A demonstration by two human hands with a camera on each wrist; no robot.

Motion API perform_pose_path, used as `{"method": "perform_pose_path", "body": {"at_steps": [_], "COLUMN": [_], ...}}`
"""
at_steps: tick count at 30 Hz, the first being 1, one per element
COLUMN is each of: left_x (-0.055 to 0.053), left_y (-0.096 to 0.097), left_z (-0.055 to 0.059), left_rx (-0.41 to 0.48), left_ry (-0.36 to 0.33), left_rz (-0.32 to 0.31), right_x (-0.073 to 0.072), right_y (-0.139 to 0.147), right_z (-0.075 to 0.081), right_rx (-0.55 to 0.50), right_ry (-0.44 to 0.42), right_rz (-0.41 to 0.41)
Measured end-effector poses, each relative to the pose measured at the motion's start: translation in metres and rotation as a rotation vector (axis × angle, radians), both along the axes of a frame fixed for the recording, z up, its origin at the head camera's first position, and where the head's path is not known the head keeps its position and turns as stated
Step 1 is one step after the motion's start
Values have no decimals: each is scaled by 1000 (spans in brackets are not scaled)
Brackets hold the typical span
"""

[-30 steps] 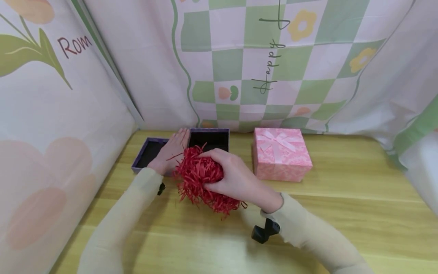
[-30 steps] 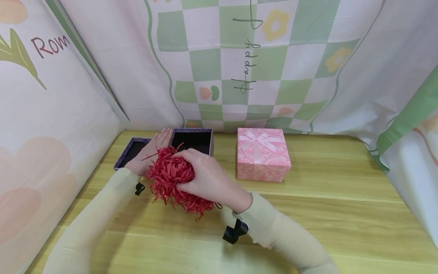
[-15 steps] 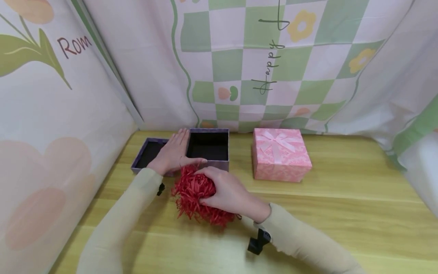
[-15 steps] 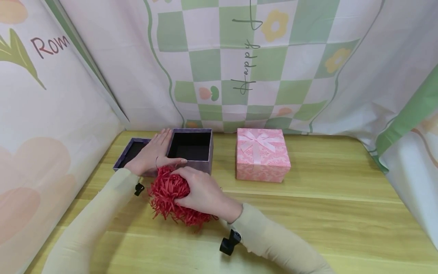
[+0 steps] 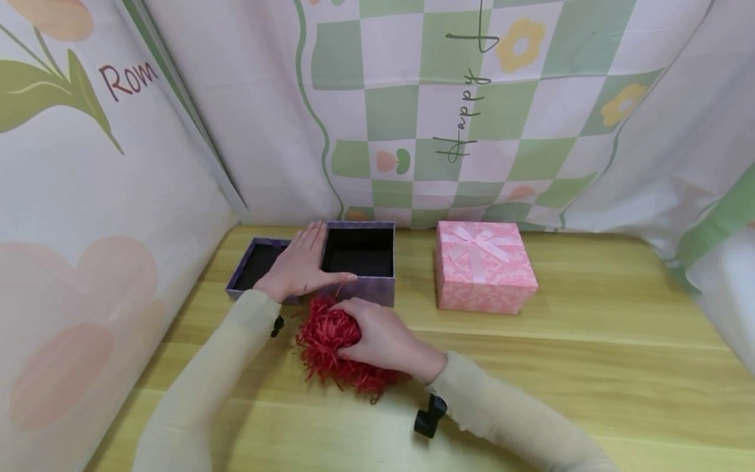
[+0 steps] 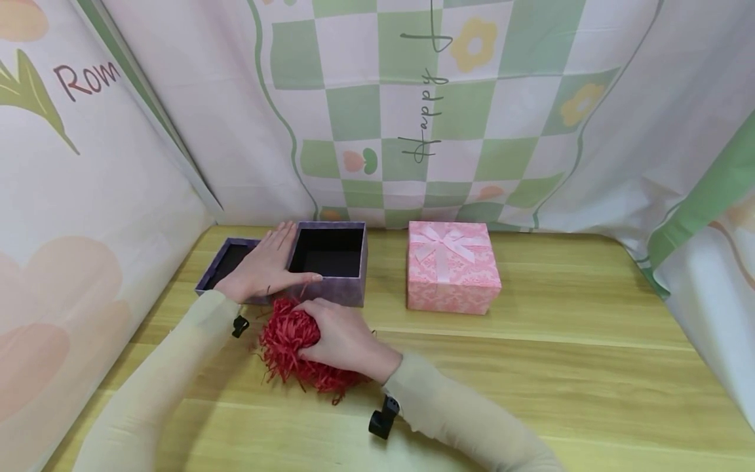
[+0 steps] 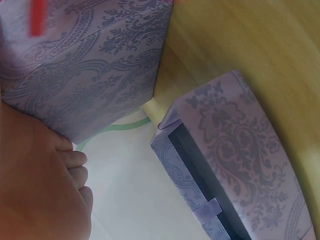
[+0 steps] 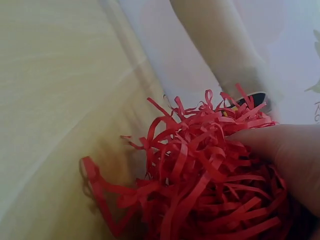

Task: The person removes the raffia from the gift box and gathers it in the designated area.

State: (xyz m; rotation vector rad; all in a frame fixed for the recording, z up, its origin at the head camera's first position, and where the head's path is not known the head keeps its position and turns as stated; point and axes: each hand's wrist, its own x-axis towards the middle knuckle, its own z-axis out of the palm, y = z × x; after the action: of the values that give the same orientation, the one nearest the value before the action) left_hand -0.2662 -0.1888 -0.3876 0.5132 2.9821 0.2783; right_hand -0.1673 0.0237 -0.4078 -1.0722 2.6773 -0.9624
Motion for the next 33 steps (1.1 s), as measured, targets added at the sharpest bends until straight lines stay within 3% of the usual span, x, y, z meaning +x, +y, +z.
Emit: {"method": "perform_pose_path", "body": {"at_steps": [19,26,33], "left_x": [2,1,-1], "left_y": [0,-1,-1], "left_z": [-1,-2,-3], "left_rx": [15,12,7], "left_ry": [-15,-3,2], "left_rz": [-2,-4,-8], "right_x": [5,7,7], "right_y": [-11,-12,-11], "right_z": [-22,-23,-17], "right_rx": [80,122,99], "right_ry": [-13,6,33], "right_rz": [8,4,22]}}
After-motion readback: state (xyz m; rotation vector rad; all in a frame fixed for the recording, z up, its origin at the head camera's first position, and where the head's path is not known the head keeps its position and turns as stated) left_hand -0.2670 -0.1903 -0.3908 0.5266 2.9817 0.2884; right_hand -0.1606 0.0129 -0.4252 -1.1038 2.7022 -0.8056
